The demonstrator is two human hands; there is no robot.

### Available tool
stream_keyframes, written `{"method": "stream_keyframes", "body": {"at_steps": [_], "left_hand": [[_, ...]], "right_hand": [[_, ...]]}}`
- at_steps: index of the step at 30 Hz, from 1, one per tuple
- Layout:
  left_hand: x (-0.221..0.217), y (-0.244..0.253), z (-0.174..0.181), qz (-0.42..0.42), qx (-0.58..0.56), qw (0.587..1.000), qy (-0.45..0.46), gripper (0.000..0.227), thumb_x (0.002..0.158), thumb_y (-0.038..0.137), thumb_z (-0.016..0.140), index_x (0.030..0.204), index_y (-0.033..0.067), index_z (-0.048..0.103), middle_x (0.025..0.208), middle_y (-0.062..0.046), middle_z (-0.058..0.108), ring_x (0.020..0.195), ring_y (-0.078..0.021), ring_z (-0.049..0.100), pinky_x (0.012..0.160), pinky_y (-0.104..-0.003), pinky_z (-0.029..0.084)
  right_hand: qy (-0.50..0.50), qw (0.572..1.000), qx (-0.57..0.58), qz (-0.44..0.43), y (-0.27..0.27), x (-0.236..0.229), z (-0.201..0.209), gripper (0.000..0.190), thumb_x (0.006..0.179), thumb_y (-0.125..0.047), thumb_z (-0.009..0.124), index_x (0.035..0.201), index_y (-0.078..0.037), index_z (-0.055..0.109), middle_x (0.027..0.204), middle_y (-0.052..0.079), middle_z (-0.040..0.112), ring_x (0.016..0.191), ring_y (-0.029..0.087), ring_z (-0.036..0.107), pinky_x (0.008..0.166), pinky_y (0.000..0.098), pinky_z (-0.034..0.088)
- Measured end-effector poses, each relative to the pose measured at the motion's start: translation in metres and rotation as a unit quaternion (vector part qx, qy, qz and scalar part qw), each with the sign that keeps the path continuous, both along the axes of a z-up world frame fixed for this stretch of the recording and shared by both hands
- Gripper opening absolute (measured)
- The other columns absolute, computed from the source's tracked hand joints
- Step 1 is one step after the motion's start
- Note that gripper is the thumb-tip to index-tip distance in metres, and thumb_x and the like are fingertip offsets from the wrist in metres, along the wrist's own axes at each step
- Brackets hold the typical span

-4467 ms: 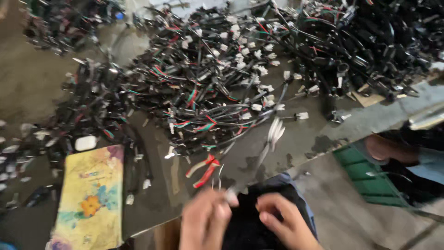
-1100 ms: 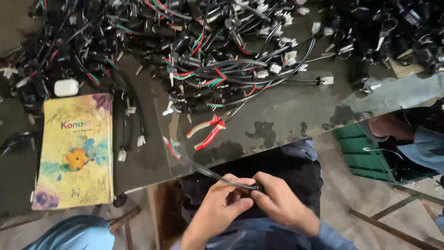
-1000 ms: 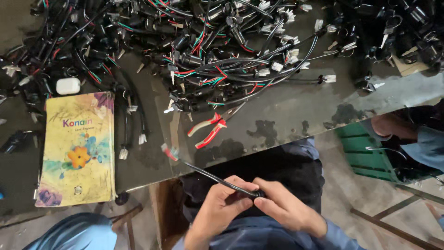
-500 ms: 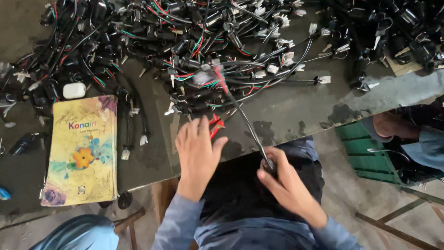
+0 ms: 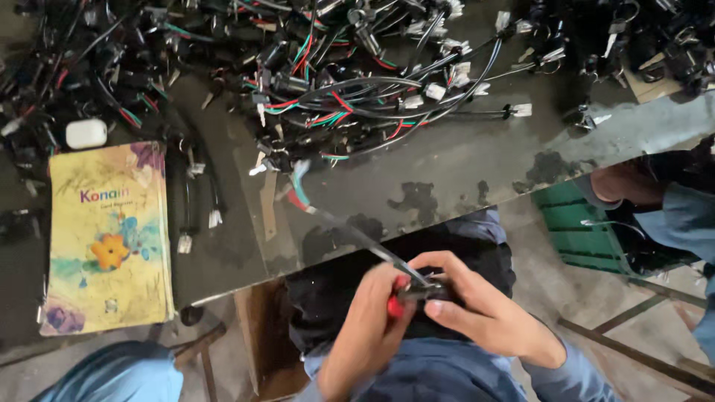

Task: The person repeatedly picks up ignition switch assemblies from a pile on a table, uses red-handled pliers to strip the outer sheathing from the wires, and then discards the processed units. The task involves handling multiple similar components in a repetitive manner.

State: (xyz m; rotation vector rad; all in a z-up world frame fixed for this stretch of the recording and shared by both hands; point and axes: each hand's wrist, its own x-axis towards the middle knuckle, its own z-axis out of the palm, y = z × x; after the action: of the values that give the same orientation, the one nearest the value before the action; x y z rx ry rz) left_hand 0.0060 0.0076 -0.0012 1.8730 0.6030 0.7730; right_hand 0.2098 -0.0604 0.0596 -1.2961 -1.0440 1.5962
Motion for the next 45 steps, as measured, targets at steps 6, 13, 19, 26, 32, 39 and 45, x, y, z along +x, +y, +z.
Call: {"method": "stream_keyframes", "body": {"at_steps": [6, 13, 19, 26, 32, 39, 45], "left_hand": [[0.013, 0.025, 0.008, -0.061, -0.105, 0.99, 0.071, 0.027, 0.088, 0.008, 0.072, 0.11, 0.0036, 0.057, 0.094, -0.016, 0.062, 0.085, -0.037, 0.063, 0.076, -0.041, 0.051], [-0.007, -0.003, -0.015, 0.047, -0.116, 0.971, 0.206, 0.026, 0.082, 0.008, 0.071, 0.104, 0.0008, 0.059, 0.097, -0.021, 0.066, 0.094, -0.0428, 0.063, 0.081, -0.048, 0.05], [-0.011, -0.017, -0.036, 0.108, -0.043, 0.965, 0.237, 0.022, 0.085, 0.007, 0.067, 0.105, 0.0008, 0.06, 0.096, -0.024, 0.068, 0.093, -0.0455, 0.062, 0.082, -0.051, 0.049], [-0.008, -0.021, -0.029, 0.09, -0.184, 0.923, 0.327, 0.024, 0.094, 0.023, 0.069, 0.108, 0.0049, 0.059, 0.095, -0.021, 0.07, 0.094, -0.0444, 0.065, 0.08, -0.05, 0.051], [-0.002, -0.019, -0.035, 0.101, -0.091, 0.981, 0.14, 0.032, 0.078, 0.011, 0.072, 0.106, 0.0002, 0.06, 0.09, -0.023, 0.067, 0.086, -0.0464, 0.065, 0.074, -0.05, 0.052], [0.017, -0.002, -0.012, 0.063, -0.214, 0.949, 0.225, 0.024, 0.09, 0.018, 0.071, 0.107, 0.0038, 0.062, 0.092, -0.016, 0.067, 0.09, -0.0386, 0.067, 0.079, -0.044, 0.053], [0.011, 0.027, 0.022, 0.018, 0.227, 0.973, -0.036, 0.038, 0.075, 0.003, 0.069, 0.11, 0.0025, 0.053, 0.102, -0.016, 0.059, 0.099, -0.0414, 0.062, 0.092, -0.055, 0.048]], "right_hand": [[0.058, 0.993, -0.099, 0.002, 0.005, 0.001, -0.001, 0.045, 0.102, -0.013, 0.063, 0.144, -0.006, 0.048, 0.105, 0.004, 0.056, 0.09, 0.015, 0.047, 0.077, 0.0297, 0.04], [-0.325, 0.926, 0.188, -0.022, 0.02, -0.012, -0.033, 0.036, 0.089, -0.011, 0.067, 0.123, -0.001, 0.06, 0.106, 0.016, 0.07, 0.098, 0.036, 0.069, 0.081, 0.0375, 0.055], [-0.31, 0.948, 0.076, 0.0, 0.021, -0.02, -0.041, 0.03, 0.087, -0.011, 0.069, 0.115, -0.004, 0.062, 0.092, 0.015, 0.07, 0.089, 0.035, 0.07, 0.075, 0.0399, 0.055], [-0.568, 0.822, 0.045, -0.008, 0.012, -0.04, -0.037, 0.039, 0.088, -0.012, 0.067, 0.127, -0.013, 0.06, 0.091, 0.015, 0.063, 0.075, 0.036, 0.066, 0.06, 0.0445, 0.051], [-0.527, 0.837, 0.12, -0.087, 0.008, -0.041, -0.048, 0.043, 0.082, -0.012, 0.068, 0.121, -0.002, 0.054, 0.094, 0.016, 0.062, 0.076, 0.035, 0.066, 0.06, 0.0422, 0.052], [-0.387, 0.915, 0.116, -0.014, 0.021, -0.021, -0.008, 0.026, 0.088, -0.017, 0.071, 0.105, -0.003, 0.057, 0.083, 0.015, 0.065, 0.078, 0.037, 0.067, 0.063, 0.0439, 0.05], [-0.226, 0.965, 0.04, 0.127, 0.006, -0.003, 0.041, 0.024, 0.087, -0.015, 0.073, 0.104, -0.002, 0.06, 0.078, 0.015, 0.064, 0.07, 0.034, 0.064, 0.062, 0.0395, 0.05]]}}
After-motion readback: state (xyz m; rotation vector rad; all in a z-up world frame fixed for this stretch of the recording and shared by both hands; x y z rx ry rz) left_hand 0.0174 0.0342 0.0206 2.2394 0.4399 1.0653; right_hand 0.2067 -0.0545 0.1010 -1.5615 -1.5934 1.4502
